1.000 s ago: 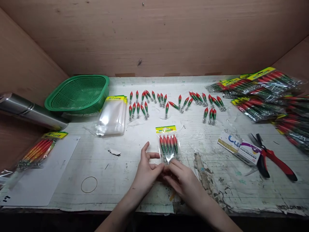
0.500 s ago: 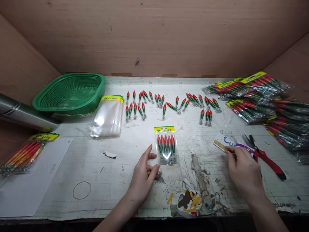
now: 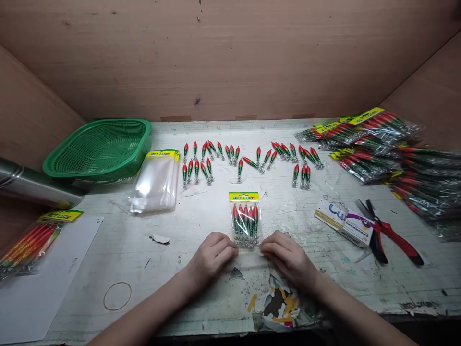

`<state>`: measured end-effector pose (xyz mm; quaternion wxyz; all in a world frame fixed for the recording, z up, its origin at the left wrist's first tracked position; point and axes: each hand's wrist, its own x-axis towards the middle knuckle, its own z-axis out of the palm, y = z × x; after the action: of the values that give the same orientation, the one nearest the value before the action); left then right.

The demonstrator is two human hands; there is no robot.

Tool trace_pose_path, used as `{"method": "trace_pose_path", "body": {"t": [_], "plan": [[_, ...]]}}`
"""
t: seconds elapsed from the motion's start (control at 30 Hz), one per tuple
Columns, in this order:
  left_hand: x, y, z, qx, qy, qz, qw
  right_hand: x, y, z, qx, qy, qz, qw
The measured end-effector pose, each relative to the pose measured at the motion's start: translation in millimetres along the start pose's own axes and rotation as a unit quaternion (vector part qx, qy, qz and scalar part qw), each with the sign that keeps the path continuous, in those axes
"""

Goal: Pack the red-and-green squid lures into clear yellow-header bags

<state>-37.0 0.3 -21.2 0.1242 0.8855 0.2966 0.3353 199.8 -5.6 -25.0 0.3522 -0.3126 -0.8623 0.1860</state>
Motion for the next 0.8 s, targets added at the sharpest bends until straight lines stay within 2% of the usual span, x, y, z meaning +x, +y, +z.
{"method": "trace_pose_path", "body": {"t": [0.1,0.3,0.57,0.67,0.8], "plan": [[-2.1,6.1,7.5,-0.045,0.018,-0.159,0.986,0.3,-3.0,2.5,0.057,0.023,0.119,0.991],[13.1,12.5,11.8,-0.035,0.0,-0.323,0.946,11.1,-15.4,17.8,0.039,0.089,0.302,0.948],[32.8,13.6,10.8,-0.023,-0.06,-0.45,0.891,26.7,-23.5,36.4,-0.049,0.132,0.403,0.905],[42.7,8.9,6.9,-0.018,-0.091,-0.483,0.87,32.9,-21.1,36.3,-0.074,0.116,0.438,0.888],[52.3,-1.7,0.5,0.007,-0.113,-0.498,0.86,35.9,-13.3,27.9,-0.087,0.095,0.479,0.868]]}}
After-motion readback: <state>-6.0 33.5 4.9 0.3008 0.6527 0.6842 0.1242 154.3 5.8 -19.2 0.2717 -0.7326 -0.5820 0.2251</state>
